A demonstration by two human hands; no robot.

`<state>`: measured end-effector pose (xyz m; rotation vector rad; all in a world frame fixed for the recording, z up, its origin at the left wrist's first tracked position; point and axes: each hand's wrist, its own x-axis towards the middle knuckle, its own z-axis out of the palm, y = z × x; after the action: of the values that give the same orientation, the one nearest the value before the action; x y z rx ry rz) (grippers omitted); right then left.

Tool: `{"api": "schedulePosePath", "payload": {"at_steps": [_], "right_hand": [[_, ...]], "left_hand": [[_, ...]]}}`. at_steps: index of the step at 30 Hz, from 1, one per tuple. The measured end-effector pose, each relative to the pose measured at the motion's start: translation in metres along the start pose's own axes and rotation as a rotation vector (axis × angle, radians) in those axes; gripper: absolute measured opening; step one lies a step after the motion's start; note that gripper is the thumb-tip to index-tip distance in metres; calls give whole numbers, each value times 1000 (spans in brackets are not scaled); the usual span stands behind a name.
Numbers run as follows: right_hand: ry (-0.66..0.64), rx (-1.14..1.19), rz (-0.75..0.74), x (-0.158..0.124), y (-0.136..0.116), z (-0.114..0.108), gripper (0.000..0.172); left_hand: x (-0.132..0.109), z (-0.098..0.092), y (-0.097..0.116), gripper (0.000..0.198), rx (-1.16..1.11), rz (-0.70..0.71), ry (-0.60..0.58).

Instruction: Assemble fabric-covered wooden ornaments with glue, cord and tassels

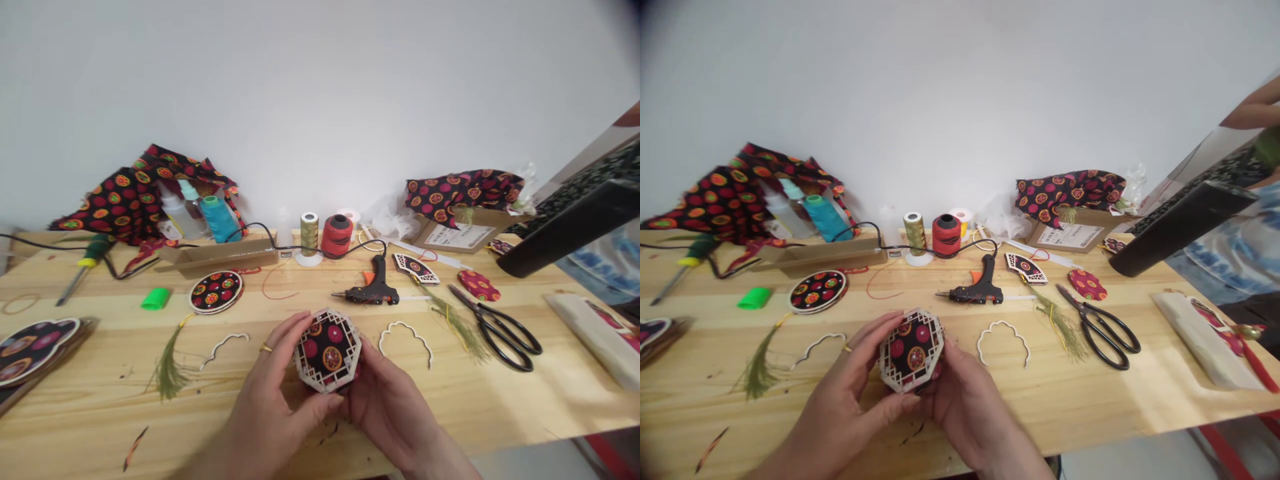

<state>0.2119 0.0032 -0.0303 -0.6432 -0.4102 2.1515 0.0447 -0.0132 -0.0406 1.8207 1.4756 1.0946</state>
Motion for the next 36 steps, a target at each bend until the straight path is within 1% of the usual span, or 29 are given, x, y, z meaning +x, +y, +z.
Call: {"api": "schedulePosePath", "payload": {"at_steps": [5, 7, 10, 12, 15, 18, 21, 24, 26, 29, 33, 34, 36], "right_hand": [[65, -101, -46, 0, 2, 0, 46], [81, -146, -78, 0, 2, 1, 44], [115, -183, -112, 0, 1, 2, 36], [135, -192, -111, 1, 1, 3, 34], [151, -212, -116, 1, 1, 2, 35], [185, -235, -132, 2, 1, 1, 33], [212, -276, -136, 1, 1, 1, 32], [199, -329, -133, 0, 1, 0, 33], [181, -364, -130, -1, 1, 0, 33], [169, -467, -138, -2, -1, -2, 37], [257, -601, -237, -1, -6, -3, 47], [281, -630, -272, -1, -7, -3, 47], [310, -689, -331, -1, -8, -3, 41]], "left_hand": [[-1, 0, -4, 69, 88, 5, 7], [0, 0, -4, 69, 105, 6, 8], [0, 0, -2, 66, 96, 3, 17], [-1, 0, 0, 66, 53, -31, 16], [-3, 0, 2, 70, -94, -123, -3], [-3, -1, 4, 74, -394, -283, 6], [1, -2, 8, 63, -673, -493, 46], [9, -3, 14, 46, -898, -648, -2], [13, -3, 18, 36, -1026, -697, -44], [16, -3, 23, 28, -1104, -712, -61], [17, -6, 25, 29, -1129, -745, -24], [17, -6, 26, 30, -1132, -764, -16], [16, -6, 25, 32, -1144, -790, -9]]}}
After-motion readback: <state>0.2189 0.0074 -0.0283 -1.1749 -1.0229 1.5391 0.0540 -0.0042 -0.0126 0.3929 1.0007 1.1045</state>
